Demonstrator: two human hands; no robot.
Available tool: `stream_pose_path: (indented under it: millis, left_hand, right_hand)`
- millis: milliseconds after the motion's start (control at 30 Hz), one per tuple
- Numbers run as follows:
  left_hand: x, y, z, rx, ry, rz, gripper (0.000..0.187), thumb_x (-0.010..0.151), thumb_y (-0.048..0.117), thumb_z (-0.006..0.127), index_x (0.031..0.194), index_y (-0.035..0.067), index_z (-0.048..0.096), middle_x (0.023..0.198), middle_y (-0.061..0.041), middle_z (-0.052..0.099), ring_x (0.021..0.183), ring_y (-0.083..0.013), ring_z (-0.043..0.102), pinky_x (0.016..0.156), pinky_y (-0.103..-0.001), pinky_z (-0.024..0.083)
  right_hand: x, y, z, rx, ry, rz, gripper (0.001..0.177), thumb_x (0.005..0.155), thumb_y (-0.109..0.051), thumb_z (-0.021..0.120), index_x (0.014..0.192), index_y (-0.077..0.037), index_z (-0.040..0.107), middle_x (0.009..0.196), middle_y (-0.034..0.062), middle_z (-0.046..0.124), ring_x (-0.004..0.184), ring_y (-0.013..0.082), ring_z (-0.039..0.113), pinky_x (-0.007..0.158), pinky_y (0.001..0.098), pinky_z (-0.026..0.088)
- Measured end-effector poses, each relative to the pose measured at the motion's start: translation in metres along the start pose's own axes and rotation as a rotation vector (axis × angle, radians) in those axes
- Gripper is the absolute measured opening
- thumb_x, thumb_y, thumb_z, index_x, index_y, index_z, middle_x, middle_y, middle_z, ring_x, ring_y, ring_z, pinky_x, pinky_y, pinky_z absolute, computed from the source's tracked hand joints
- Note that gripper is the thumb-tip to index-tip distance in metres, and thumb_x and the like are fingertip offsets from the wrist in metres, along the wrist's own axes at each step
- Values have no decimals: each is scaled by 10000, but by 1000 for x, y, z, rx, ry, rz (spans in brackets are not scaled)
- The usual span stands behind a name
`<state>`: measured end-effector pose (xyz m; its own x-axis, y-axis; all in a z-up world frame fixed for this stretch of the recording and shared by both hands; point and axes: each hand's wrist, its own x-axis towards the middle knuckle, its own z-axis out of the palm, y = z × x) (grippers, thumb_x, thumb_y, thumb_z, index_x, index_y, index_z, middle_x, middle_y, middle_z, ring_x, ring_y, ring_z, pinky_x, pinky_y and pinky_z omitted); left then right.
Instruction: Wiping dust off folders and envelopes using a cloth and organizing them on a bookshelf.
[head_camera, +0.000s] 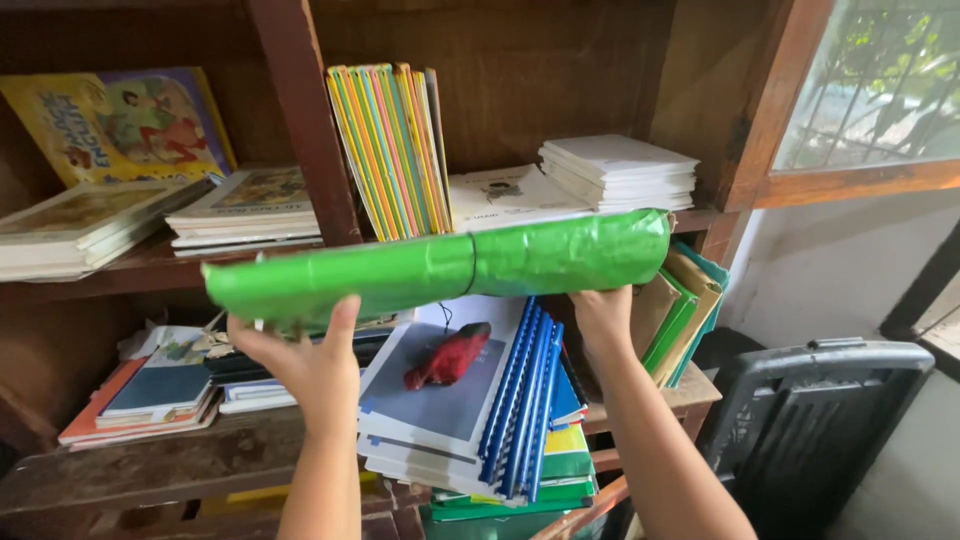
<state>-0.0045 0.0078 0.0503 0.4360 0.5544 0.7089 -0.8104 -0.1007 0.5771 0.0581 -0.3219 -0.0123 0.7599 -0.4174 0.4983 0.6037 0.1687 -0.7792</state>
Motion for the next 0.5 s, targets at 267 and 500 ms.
stream_pose_path:
  millis: [267,500]
  left_hand:
    - [24,45,39,76,35,123,995,782,148,983,1482,65,282,1400,-183,291,1309,-337,378,1096,-601,330]
    - [23,101,78,78,-69,64,1042,874,172,930,1596,61,187,1554,-260,127,1469,-589,147,997,-887,285]
  right_hand:
    - [21,-71,-6,-75,41,-277,490,825,104,776,1264,-16,596,1089,159,694,1015,317,712,936,460,587]
    - [76,-132,-14,-203,107,-448,503,820,79,819,1267,-50,630,1060,131,718,1000,310,726,937,487,587]
